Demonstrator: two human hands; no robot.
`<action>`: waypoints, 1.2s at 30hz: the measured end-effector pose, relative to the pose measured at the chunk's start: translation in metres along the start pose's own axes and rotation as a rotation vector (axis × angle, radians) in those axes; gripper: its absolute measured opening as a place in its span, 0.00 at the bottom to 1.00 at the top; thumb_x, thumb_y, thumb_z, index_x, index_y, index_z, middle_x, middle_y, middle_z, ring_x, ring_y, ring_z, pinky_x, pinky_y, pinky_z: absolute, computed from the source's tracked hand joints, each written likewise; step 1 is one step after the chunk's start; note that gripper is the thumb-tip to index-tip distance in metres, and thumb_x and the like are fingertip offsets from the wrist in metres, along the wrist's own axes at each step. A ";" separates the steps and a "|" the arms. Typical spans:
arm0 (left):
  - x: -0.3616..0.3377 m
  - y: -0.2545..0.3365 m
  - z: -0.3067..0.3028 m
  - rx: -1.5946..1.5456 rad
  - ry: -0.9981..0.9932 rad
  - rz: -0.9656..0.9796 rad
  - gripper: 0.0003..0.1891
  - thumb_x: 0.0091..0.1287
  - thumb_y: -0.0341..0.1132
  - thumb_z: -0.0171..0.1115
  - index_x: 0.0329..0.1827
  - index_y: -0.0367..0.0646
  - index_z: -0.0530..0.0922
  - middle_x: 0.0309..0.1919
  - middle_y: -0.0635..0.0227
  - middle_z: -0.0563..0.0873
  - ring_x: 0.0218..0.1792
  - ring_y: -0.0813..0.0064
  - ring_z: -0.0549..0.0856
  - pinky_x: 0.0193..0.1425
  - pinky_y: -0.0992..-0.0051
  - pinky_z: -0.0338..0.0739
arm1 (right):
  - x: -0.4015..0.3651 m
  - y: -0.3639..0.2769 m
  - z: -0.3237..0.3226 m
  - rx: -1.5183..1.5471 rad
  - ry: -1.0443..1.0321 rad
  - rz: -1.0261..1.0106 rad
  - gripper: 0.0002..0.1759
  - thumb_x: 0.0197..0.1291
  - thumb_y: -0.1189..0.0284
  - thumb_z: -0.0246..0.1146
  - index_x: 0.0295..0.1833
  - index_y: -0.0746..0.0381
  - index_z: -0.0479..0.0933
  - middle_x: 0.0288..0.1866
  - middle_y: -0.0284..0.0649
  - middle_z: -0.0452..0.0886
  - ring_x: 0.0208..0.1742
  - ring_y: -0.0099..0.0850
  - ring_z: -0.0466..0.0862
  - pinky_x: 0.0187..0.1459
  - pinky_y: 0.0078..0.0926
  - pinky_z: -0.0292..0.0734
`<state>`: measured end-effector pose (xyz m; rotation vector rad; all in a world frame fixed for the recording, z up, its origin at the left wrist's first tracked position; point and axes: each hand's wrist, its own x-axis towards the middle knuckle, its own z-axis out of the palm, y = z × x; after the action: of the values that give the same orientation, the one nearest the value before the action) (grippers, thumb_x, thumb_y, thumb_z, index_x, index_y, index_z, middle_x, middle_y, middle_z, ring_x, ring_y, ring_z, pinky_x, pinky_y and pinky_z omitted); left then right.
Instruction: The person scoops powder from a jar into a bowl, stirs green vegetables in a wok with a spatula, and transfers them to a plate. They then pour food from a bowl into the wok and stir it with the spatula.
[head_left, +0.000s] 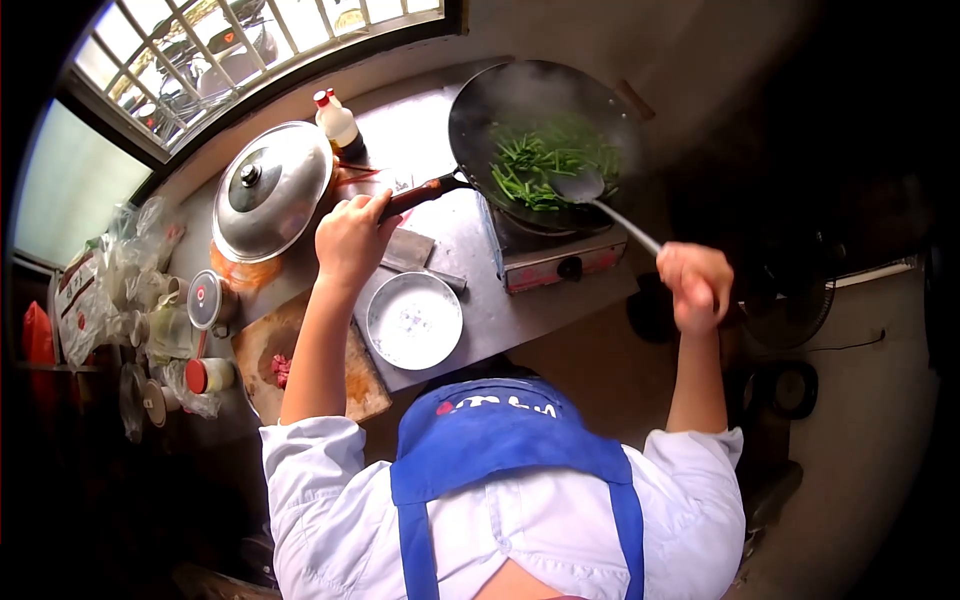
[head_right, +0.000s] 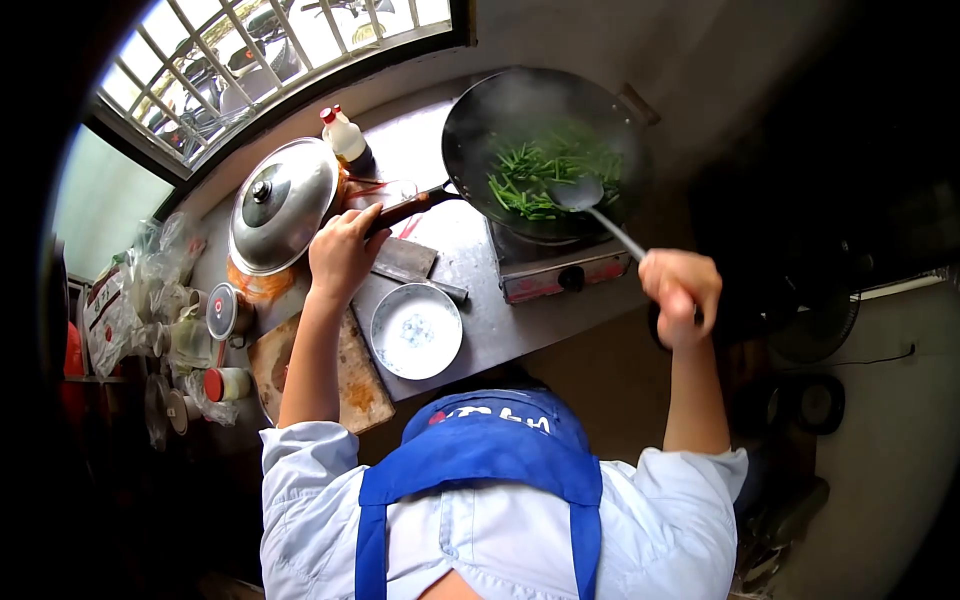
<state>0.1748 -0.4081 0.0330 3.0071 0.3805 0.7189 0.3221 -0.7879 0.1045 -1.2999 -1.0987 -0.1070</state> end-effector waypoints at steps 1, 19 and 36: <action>0.001 0.000 0.000 0.001 -0.011 0.000 0.18 0.60 0.45 0.70 0.51 0.53 0.84 0.34 0.70 0.87 0.37 0.67 0.86 0.39 0.67 0.80 | 0.011 0.012 -0.003 0.093 0.059 0.015 0.18 0.53 0.70 0.53 0.16 0.61 0.57 0.13 0.35 0.60 0.14 0.25 0.59 0.20 0.24 0.55; 0.003 0.002 -0.001 -0.002 -0.025 -0.008 0.20 0.59 0.46 0.70 0.53 0.52 0.85 0.35 0.70 0.87 0.36 0.67 0.86 0.39 0.67 0.80 | 0.002 0.025 -0.005 0.016 0.123 -0.042 0.13 0.49 0.76 0.49 0.17 0.62 0.56 0.14 0.35 0.62 0.16 0.22 0.59 0.22 0.22 0.57; -0.001 0.000 0.006 -0.010 0.026 0.000 0.21 0.57 0.44 0.73 0.54 0.51 0.84 0.33 0.71 0.86 0.36 0.68 0.85 0.38 0.68 0.79 | 0.225 -0.033 -0.034 -0.074 0.199 0.488 0.27 0.75 0.60 0.54 0.19 0.49 0.56 0.14 0.24 0.54 0.14 0.16 0.54 0.20 0.20 0.53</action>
<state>0.1765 -0.4081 0.0274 2.9911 0.3759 0.7580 0.4395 -0.7149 0.2885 -1.5539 -0.5931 0.0876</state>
